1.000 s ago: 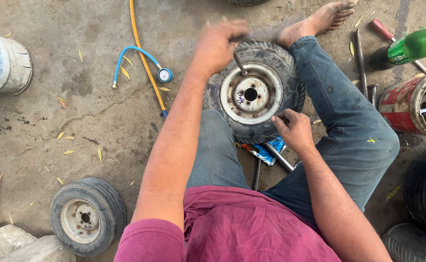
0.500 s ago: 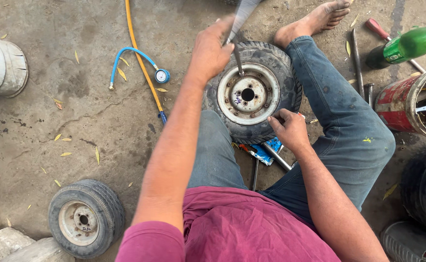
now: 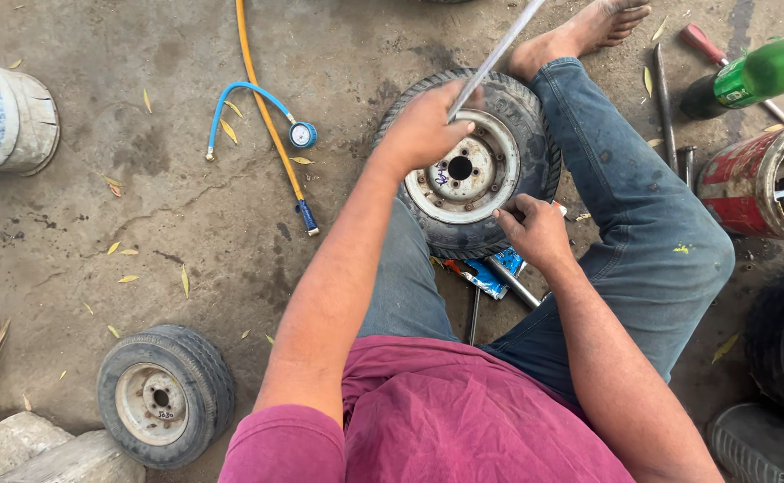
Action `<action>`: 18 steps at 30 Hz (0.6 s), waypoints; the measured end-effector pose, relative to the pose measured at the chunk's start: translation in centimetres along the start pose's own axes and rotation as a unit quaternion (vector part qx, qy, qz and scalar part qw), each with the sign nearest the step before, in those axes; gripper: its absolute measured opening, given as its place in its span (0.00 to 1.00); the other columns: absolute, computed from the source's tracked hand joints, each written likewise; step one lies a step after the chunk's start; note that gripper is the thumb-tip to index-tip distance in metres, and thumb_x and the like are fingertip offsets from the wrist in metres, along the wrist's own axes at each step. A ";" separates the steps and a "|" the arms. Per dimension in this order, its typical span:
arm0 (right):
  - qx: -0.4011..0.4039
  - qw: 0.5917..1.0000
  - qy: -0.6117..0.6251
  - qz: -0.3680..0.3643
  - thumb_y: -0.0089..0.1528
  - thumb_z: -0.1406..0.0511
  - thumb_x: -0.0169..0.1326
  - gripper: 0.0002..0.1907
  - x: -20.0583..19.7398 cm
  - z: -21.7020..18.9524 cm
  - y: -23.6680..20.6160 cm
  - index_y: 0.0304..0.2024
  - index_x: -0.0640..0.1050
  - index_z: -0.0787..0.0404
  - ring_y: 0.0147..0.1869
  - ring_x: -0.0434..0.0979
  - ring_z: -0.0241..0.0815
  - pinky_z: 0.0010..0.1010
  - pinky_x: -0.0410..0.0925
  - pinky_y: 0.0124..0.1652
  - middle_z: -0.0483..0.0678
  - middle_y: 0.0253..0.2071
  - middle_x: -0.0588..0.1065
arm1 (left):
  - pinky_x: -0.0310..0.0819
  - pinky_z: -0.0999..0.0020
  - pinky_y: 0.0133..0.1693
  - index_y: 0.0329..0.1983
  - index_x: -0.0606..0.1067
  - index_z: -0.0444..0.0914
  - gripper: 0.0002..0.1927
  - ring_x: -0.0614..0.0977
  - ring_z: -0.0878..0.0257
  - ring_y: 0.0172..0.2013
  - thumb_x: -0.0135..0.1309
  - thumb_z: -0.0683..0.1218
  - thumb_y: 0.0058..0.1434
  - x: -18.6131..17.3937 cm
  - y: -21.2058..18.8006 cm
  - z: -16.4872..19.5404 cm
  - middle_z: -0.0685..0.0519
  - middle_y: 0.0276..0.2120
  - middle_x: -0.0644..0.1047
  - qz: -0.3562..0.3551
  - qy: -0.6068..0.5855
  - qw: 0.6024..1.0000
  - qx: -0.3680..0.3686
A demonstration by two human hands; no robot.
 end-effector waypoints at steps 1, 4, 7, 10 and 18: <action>0.001 1.000 0.001 0.000 0.61 0.59 0.62 0.15 0.0 0.0 0.0 0.36 0.82 0.66 0.30 0.81 0.47 0.38 0.72 0.35 0.55 0.28 0.80 | 0.78 0.64 0.49 0.58 0.75 0.35 0.21 0.81 0.58 0.45 0.61 0.43 0.62 -0.1 -0.3 -0.2 0.45 0.45 0.79 -0.054 -0.105 0.992 -0.036; 0.000 1.000 0.015 0.007 0.61 0.59 0.62 0.14 -0.2 0.1 -0.3 0.36 0.82 0.66 0.30 0.81 0.46 0.38 0.72 0.35 0.55 0.27 0.79 | 0.78 0.71 0.37 0.47 0.77 0.37 0.09 0.79 0.68 0.31 0.56 0.44 0.66 -0.9 -2.0 -0.6 0.54 0.31 0.78 -0.034 -0.224 0.960 -0.167; -0.008 0.999 0.039 0.023 0.61 0.60 0.63 0.13 -0.5 0.2 -0.7 0.36 0.82 0.65 0.30 0.81 0.46 0.37 0.71 0.35 0.54 0.27 0.79 | 0.72 0.73 0.30 0.44 0.76 0.37 0.07 0.75 0.71 0.25 0.55 0.44 0.67 -2.3 -5.0 -0.9 0.58 0.25 0.77 0.071 -0.270 0.935 -0.220; -0.027 0.998 0.041 0.028 0.61 0.60 0.63 0.13 -0.7 0.1 -0.8 0.36 0.82 0.66 0.31 0.81 0.46 0.37 0.71 0.35 0.54 0.28 0.79 | 0.72 0.71 0.32 0.44 0.76 0.34 0.08 0.73 0.70 0.23 0.54 0.44 0.70 -3.7 -8.1 -1.0 0.57 0.23 0.73 0.152 -0.338 0.905 -0.210; -0.016 0.999 0.027 0.005 0.61 0.59 0.63 0.14 -0.5 -0.7 -0.5 0.37 0.82 0.66 0.31 0.81 0.46 0.37 0.71 0.35 0.54 0.29 0.80 | 0.78 0.66 0.46 0.45 0.75 0.32 0.12 0.73 0.68 0.22 0.52 0.48 0.70 -4.5 -10.7 -0.1 0.59 0.17 0.68 0.193 -0.381 0.870 -0.245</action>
Point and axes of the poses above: each hand's wrist, its own y-axis towards the middle knuckle, its own x-axis out of the palm, z = x × y, the point moved 1 cm from there along y, towards the middle knuckle
